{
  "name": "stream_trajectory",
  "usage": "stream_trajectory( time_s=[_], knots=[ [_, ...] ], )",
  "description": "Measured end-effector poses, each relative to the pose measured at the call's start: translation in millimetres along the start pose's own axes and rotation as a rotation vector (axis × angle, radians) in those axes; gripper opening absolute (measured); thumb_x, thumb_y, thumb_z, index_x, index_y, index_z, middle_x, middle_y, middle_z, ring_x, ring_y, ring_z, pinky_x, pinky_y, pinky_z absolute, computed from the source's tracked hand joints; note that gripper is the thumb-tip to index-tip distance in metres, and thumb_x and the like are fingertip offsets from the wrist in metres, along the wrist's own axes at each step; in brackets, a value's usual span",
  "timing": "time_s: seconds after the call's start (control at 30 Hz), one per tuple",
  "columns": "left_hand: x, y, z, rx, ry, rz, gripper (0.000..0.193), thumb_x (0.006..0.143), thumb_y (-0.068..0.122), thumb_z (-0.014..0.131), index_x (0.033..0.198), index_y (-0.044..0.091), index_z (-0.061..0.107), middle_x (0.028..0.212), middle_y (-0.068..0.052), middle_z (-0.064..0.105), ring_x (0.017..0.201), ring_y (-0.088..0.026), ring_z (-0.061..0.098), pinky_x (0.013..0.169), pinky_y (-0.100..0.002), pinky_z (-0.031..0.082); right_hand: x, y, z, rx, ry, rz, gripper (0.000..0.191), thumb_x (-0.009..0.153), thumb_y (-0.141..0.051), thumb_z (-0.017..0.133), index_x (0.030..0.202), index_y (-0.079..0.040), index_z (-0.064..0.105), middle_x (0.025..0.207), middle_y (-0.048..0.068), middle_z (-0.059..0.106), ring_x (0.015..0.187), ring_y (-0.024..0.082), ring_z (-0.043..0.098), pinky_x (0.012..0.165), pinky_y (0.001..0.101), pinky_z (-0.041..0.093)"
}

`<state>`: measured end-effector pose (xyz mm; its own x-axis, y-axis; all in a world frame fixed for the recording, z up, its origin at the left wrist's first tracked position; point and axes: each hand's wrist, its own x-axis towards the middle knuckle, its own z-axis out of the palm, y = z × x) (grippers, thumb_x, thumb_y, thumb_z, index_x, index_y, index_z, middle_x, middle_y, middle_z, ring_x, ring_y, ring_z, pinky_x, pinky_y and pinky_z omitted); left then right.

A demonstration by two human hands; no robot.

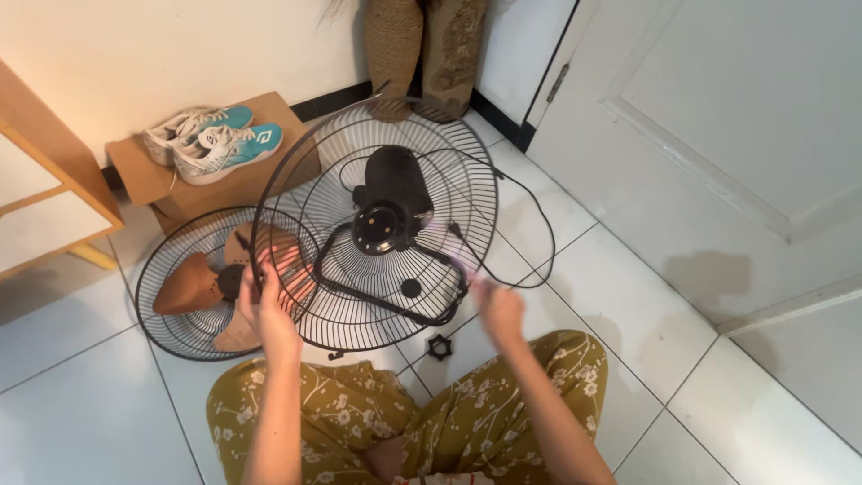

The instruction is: The person sits on the floor with a disassembled electric fan. They use a long purple brush to brush the front grill, the motor housing, and the fan blades, rotating the grill guard to reach different sections and repositioning the fan body as they clean.

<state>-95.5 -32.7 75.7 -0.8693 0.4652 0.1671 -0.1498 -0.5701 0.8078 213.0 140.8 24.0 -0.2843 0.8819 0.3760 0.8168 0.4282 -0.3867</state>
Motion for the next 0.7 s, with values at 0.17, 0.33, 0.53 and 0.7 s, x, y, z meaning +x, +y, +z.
stream_trajectory(
  time_s=[0.17,0.33,0.53,0.7],
  knots=[
    [0,-26,-10,0.041,0.188,0.014,0.029,0.108,0.024,0.067,0.127,0.002,0.063,0.121,-0.002,0.062,0.114,-0.013,0.059,0.102,-0.029,0.046,-15,10,12,-0.031,-0.123,-0.041,0.058,0.097,-0.055,0.057,0.065,-0.008,0.065,0.052,0.014,0.061,0.048,0.036,0.061,0.049,0.0462,0.048],
    [3,-30,-8,-0.136,0.131,-0.068,0.034,0.104,0.029,0.064,0.129,0.006,0.061,0.122,-0.008,0.068,0.106,-0.019,0.069,0.088,-0.035,0.060,-18,15,3,-0.033,-0.131,-0.256,0.059,0.101,-0.054,0.058,0.064,-0.009,0.065,0.050,0.013,0.057,0.045,0.033,0.059,0.048,0.0414,0.048],
    [6,-17,3,-0.128,0.132,-0.081,0.037,0.104,0.028,0.063,0.132,0.005,0.059,0.123,-0.010,0.069,0.103,-0.021,0.071,0.083,-0.036,0.062,-25,22,0,-0.138,-0.125,-0.084,0.060,0.098,-0.058,0.057,0.063,-0.010,0.066,0.047,0.010,0.059,0.044,0.028,0.058,0.046,0.0416,0.047],
    [5,-11,6,-0.142,0.087,-0.086,0.036,0.104,0.029,0.060,0.130,0.003,0.059,0.119,-0.014,0.071,0.096,-0.024,0.073,0.076,-0.037,0.064,-43,32,4,-0.208,-0.365,-0.269,0.060,0.100,-0.062,0.048,0.070,-0.013,0.066,0.043,0.003,0.051,0.036,0.019,0.046,0.040,0.0367,0.044]
  ],
)
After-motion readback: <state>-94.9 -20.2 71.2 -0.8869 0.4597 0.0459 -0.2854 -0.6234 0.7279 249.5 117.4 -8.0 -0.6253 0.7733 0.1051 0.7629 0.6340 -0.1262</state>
